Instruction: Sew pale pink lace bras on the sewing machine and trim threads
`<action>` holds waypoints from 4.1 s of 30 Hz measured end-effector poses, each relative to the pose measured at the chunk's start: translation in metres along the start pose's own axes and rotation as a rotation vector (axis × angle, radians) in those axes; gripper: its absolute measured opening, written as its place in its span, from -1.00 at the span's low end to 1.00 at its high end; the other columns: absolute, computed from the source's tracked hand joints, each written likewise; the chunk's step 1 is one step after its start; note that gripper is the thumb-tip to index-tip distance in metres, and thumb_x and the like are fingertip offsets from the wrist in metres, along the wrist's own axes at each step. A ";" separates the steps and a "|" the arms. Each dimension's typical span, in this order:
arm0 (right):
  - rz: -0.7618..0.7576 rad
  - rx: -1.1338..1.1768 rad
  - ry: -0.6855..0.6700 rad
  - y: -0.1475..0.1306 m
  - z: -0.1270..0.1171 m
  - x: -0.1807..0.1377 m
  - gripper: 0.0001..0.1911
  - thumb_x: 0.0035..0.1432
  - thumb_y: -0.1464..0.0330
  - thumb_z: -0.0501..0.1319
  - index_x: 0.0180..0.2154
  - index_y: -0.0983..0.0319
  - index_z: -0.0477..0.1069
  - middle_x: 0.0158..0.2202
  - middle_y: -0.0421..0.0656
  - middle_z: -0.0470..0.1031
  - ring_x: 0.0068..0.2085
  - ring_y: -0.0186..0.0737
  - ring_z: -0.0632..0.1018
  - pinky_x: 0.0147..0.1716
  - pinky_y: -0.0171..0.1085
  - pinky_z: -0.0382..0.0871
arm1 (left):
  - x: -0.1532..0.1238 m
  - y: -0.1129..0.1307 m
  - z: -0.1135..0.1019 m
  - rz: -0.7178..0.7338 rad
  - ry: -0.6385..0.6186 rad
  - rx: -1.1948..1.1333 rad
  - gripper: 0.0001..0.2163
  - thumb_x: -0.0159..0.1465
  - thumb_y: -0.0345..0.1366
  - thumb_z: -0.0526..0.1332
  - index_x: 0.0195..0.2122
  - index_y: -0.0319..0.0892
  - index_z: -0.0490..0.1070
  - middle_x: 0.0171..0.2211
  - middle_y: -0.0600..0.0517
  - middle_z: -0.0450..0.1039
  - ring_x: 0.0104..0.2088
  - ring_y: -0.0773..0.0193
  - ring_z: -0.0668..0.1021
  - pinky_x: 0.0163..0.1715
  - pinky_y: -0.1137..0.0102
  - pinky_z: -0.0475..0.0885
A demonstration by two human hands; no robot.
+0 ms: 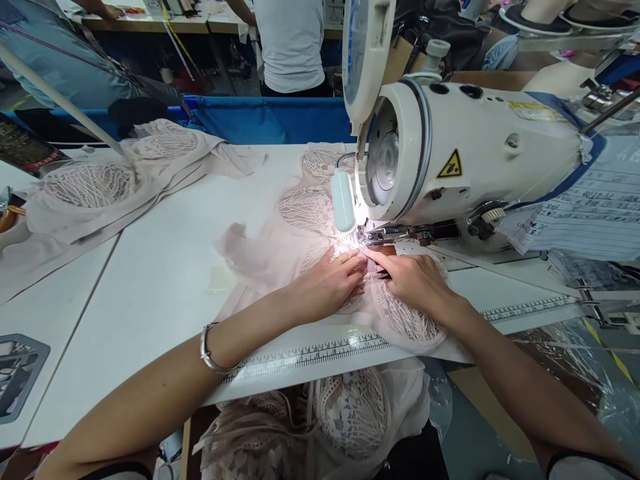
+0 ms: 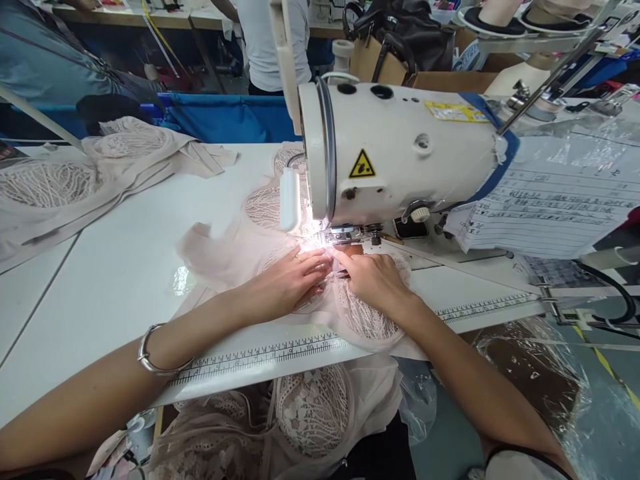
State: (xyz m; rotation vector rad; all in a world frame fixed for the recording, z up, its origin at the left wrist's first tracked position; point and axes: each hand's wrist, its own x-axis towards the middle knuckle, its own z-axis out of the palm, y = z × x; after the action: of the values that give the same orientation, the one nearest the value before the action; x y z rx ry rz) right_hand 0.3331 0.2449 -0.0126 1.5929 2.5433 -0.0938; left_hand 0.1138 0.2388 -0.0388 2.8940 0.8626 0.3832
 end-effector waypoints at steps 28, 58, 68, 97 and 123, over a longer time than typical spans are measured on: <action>-0.160 0.043 0.232 0.017 0.011 0.005 -0.39 0.11 0.53 0.14 0.17 0.06 0.50 -0.25 -0.20 0.71 -0.33 -0.17 0.59 -0.42 -0.25 0.16 | 0.003 -0.018 -0.001 0.049 0.106 0.042 -0.66 0.54 -0.29 -0.08 0.02 -0.23 0.48 -0.03 -0.16 0.54 -0.03 0.13 0.54 0.15 0.05 0.32; -0.230 0.044 0.142 0.029 0.007 0.009 -0.40 0.20 0.48 0.13 0.25 0.04 0.41 -0.27 -0.18 0.67 -0.32 -0.20 0.53 -0.37 -0.28 0.15 | 0.006 -0.017 -0.003 -0.006 0.156 0.071 -0.69 0.51 -0.29 -0.03 -0.07 -0.23 0.51 -0.07 -0.15 0.58 0.08 0.01 0.49 0.15 0.02 0.19; -0.083 -0.049 0.175 0.030 0.008 0.007 -0.77 0.30 0.33 0.16 -0.06 0.21 0.50 -0.41 -0.13 0.63 -0.41 -0.13 0.53 -0.45 -0.26 0.03 | 0.005 -0.015 -0.004 0.002 0.143 0.121 -0.66 0.54 -0.23 -0.07 -0.07 -0.21 0.49 -0.07 -0.14 0.58 0.04 0.01 0.51 0.18 -0.05 0.14; -0.239 0.045 0.234 0.034 0.014 0.006 -0.42 0.16 0.56 0.09 0.16 0.09 0.49 -0.42 -0.22 0.59 -0.41 -0.23 0.46 -0.41 -0.28 0.13 | 0.006 -0.011 0.001 -0.025 0.154 0.129 -0.64 0.53 -0.13 -0.04 -0.03 -0.22 0.48 -0.01 -0.17 0.56 0.10 -0.04 0.50 0.24 -0.11 0.08; -0.024 0.070 0.492 0.056 0.022 0.013 -0.66 0.27 0.19 0.20 -0.03 0.19 0.60 -0.18 -0.02 0.60 -0.28 -0.05 0.56 -0.43 -0.23 0.31 | 0.030 -0.062 -0.015 -0.674 0.365 -0.107 -0.84 0.37 -0.35 0.13 -0.15 -0.20 0.51 0.06 -0.24 0.43 0.13 -0.14 0.43 0.15 -0.04 0.29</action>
State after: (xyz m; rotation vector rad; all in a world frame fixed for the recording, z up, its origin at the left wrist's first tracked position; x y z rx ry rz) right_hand 0.3796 0.2778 -0.0353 1.7958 2.9446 0.2397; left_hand 0.1016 0.3069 -0.0282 2.2694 1.7184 0.8468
